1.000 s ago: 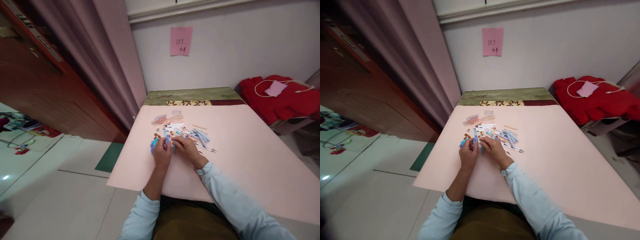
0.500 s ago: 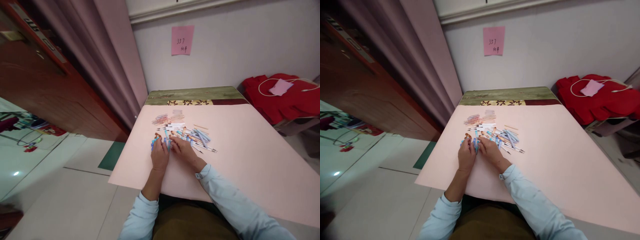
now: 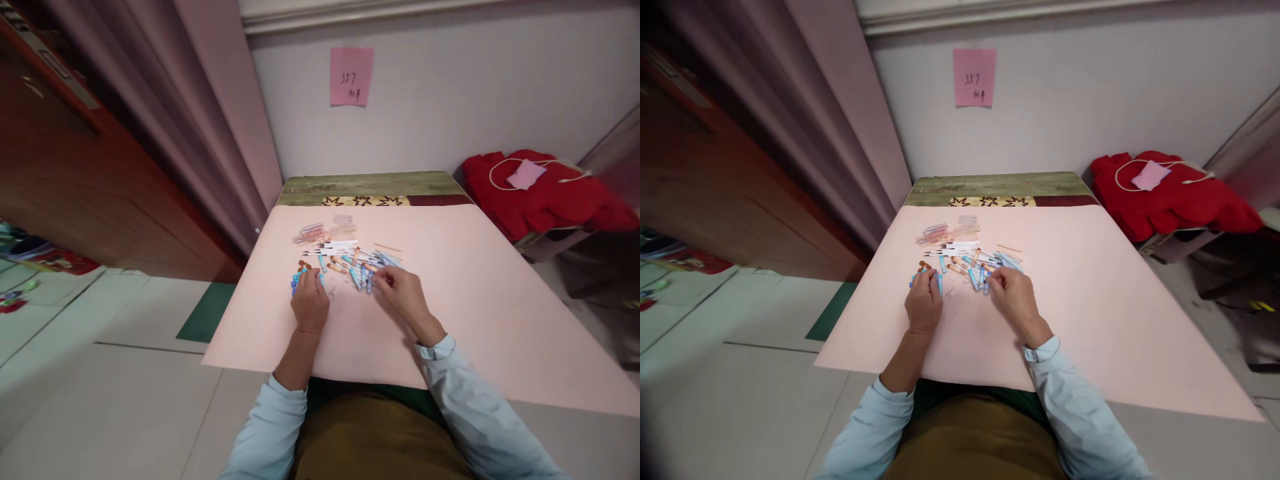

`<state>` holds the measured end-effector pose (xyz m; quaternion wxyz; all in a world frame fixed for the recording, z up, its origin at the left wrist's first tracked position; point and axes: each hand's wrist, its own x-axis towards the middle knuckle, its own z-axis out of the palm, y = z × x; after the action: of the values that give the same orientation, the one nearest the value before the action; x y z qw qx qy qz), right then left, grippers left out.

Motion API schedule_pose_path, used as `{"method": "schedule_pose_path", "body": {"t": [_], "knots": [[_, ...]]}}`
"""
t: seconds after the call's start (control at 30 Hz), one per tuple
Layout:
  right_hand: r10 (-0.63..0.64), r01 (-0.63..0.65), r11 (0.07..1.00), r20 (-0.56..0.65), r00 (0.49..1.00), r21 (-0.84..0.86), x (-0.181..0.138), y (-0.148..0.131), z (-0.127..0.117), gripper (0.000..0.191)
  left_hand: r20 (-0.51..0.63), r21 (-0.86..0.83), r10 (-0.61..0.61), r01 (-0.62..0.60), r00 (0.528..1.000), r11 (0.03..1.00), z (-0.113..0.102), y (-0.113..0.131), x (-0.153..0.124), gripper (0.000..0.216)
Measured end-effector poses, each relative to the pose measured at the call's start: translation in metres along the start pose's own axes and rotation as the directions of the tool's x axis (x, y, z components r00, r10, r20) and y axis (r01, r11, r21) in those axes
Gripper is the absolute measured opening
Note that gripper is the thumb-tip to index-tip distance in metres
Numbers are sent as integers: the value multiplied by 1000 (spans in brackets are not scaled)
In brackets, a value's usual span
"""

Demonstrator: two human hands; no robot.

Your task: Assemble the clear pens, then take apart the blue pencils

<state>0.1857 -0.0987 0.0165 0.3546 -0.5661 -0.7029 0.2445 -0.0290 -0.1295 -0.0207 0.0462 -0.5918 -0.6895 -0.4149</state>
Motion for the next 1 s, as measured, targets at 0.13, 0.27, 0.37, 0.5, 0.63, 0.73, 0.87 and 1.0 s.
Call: {"method": "schedule_pose_path", "body": {"t": [0.13, 0.27, 0.37, 0.5, 0.63, 0.73, 0.87, 1.0], "knots": [[19, -3, 966, 60, 998, -260, -9, -5, 9, 21, 21, -2, 119, -119, 993, 993, 0, 0, -1, 20], [154, -116, 867, 39, 987, -484, -2, -14, 18, 33, 109, 7, 257, -259, 960, 966, 2, 8, -4, 18], [182, -130, 836, 47, 982, -533, 2, -18, 21, 39, 220, 15, 301, -312, 928, 950, 4, 25, -3, 18], [146, -97, 879, 71, 987, -466, -2, -19, 24, 34, 381, 87, 176, -225, 908, 971, 8, 51, 4, 19], [117, -77, 902, 69, 991, -424, -7, -15, 25, 27, 493, 159, 65, -163, 868, 974, 7, 64, 10, 30], [122, -87, 911, 62, 991, -403, -8, -13, 27, 20, 532, 219, -8, -128, 846, 967, 6, 69, 11, 28], [75, -63, 923, 18, 997, -379, -10, -11, 32, 14, 537, 286, -98, -72, 838, 955, 6, 77, 14, 27], [-10, 8, 943, -3, 1000, -332, -15, -8, 36, 10, 540, 298, -135, -38, 831, 954, 12, 83, 16, 29]]}}
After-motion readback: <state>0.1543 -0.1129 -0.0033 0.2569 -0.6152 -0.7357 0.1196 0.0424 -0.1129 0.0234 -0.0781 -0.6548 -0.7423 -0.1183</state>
